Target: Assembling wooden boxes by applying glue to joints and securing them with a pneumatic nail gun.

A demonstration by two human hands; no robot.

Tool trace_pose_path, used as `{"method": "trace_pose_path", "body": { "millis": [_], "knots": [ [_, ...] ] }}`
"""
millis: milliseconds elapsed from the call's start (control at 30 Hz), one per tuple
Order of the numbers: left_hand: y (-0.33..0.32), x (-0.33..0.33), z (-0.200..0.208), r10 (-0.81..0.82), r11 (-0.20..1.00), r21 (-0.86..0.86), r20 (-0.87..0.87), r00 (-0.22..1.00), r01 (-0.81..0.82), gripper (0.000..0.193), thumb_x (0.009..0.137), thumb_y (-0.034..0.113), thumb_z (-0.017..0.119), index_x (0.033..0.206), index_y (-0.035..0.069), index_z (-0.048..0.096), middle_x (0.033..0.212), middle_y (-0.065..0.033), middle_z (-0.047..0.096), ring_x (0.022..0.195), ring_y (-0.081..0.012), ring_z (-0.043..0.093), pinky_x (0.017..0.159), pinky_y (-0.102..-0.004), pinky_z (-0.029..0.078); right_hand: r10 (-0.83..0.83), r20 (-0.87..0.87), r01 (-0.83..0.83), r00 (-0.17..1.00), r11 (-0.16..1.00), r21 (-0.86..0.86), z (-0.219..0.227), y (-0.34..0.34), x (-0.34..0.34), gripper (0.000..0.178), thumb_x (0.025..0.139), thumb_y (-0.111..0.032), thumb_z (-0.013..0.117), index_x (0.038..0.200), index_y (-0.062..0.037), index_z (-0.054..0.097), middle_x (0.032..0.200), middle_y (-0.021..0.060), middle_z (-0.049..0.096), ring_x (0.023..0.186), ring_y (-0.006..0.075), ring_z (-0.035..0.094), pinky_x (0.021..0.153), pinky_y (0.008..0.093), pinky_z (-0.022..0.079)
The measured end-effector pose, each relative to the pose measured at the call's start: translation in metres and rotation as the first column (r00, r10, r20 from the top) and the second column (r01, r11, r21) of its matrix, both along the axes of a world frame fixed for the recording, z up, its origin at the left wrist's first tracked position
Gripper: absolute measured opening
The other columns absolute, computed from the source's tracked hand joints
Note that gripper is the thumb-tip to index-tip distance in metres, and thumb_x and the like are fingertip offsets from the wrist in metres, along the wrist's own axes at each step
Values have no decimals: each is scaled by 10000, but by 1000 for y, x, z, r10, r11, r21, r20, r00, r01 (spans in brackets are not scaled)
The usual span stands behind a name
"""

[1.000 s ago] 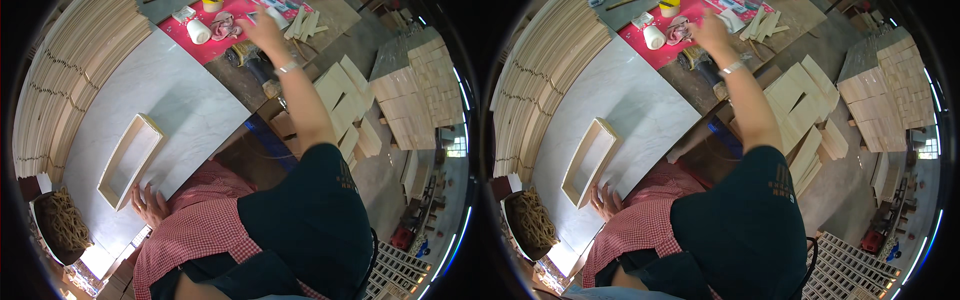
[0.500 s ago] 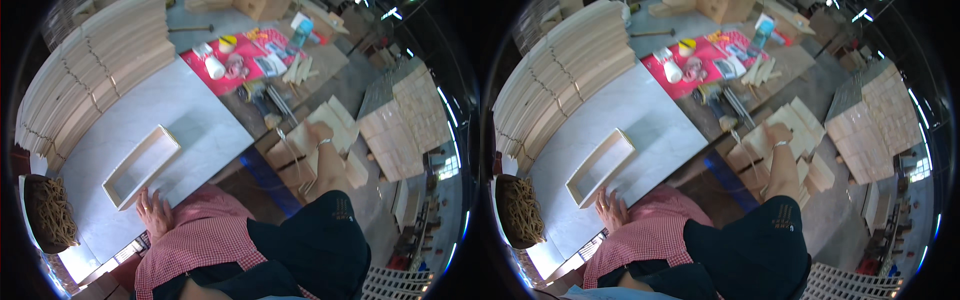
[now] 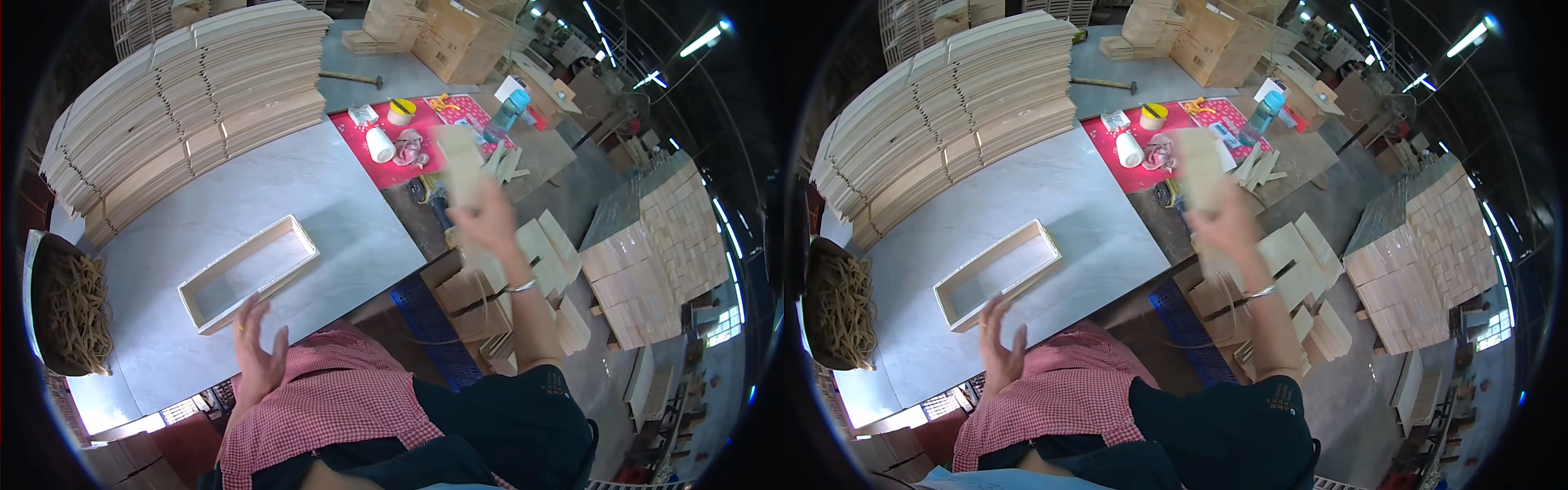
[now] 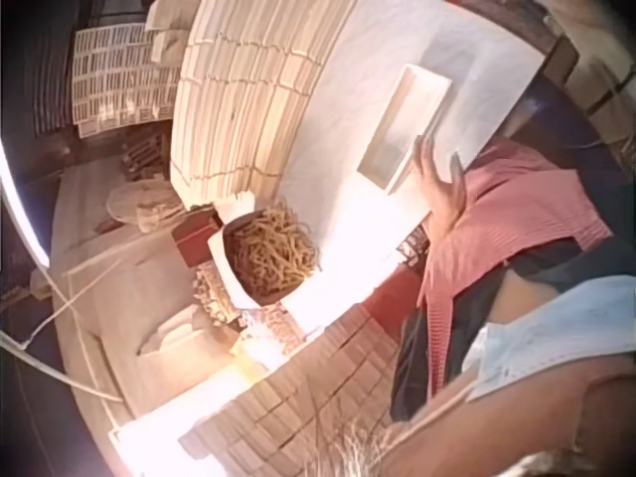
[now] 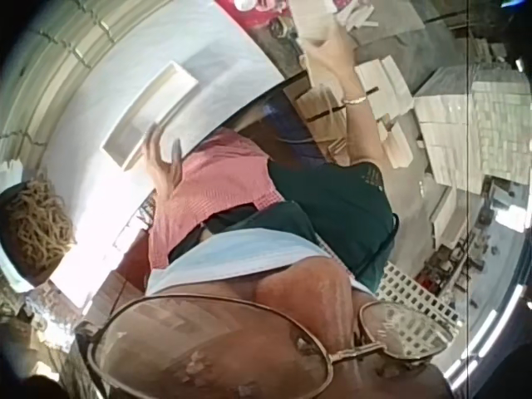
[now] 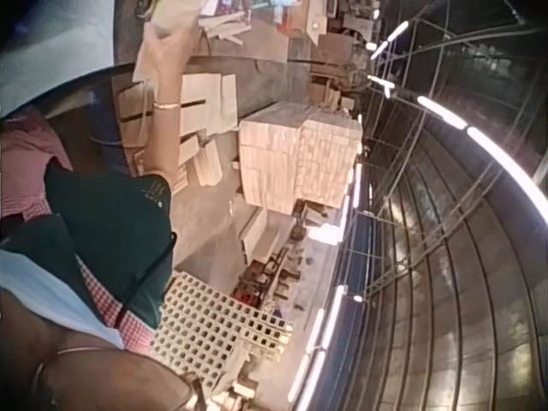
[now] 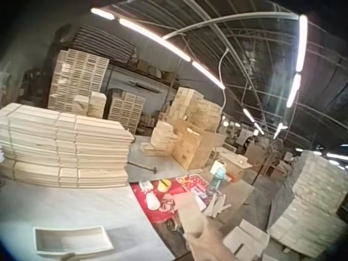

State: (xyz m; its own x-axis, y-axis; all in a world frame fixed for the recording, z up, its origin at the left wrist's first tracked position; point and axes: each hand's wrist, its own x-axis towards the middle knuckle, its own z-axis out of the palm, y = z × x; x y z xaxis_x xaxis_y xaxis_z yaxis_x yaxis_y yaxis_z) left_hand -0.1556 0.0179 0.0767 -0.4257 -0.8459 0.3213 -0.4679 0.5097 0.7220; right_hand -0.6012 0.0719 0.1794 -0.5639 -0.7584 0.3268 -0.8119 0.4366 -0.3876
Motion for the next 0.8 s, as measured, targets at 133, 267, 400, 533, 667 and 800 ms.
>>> {"method": "trace_pose_path", "body": {
  "millis": [133, 267, 400, 533, 667, 800],
  "knots": [
    [-27, -18, 63, 434, 656, 659, -728, 530, 367, 323, 998, 148, 605, 1294, 23, 573, 1326, -181, 581, 1165, -314, 621, 975, -423, 513, 717, 188, -742, 671, 648, 173, 14, -61, 128, 941, 689, -306, 819, 1479, -23, 392, 1415, 201, 524, 1171, 367, 558, 1031, 452, 447],
    [-36, 36, 44, 493, 618, 662, -747, 446, 425, 305, 1054, 162, 549, 1306, -9, 534, 1111, -142, 673, 921, -237, 704, 809, -338, 594, 946, -71, -945, 317, 322, 66, -21, -86, 192, 1004, 674, -361, 856, 1472, 6, 372, 1465, 207, 464, 1223, 379, 521, 1107, 456, 385],
    [-29, 97, 29, 602, 656, 710, -697, 389, 257, 308, 1052, 166, 559, 1289, -29, 529, 1051, -136, 678, 808, -191, 708, 735, -291, 610, 962, -101, -959, 255, 265, 104, -15, -103, 204, 986, 660, -388, 880, 1435, 7, 417, 1463, 198, 462, 1254, 366, 505, 1120, 462, 374],
    [-13, 127, 19, 696, 659, 744, -659, 286, 111, 262, 1066, 173, 540, 1236, -24, 562, 1076, -130, 645, 838, -151, 675, 784, -285, 585, 986, -91, -962, 142, 159, 222, -16, -134, 215, 896, 667, -403, 881, 1375, -18, 491, 1443, 166, 475, 1291, 335, 489, 1127, 467, 372],
    [-17, 109, 30, 605, 723, 661, -747, 275, 202, 265, 1060, 139, 535, 1267, -14, 595, 1106, -115, 651, 930, -158, 627, 903, -330, 516, 982, -160, -986, 105, 123, 110, -14, -146, 210, 883, 648, -321, 880, 1390, -8, 520, 1432, 161, 527, 1296, 329, 508, 1142, 442, 358],
    [-32, 112, 27, 670, 716, 486, -275, 690, -502, 373, 940, 123, 724, 1255, -58, 637, 1073, -144, 694, 964, -209, 669, 885, -313, 538, 953, -44, -935, 300, 303, 182, -4, -159, 190, 944, 631, -156, 880, 1465, -8, 463, 1466, 171, 523, 1284, 334, 520, 1121, 449, 385]
  ]
}}
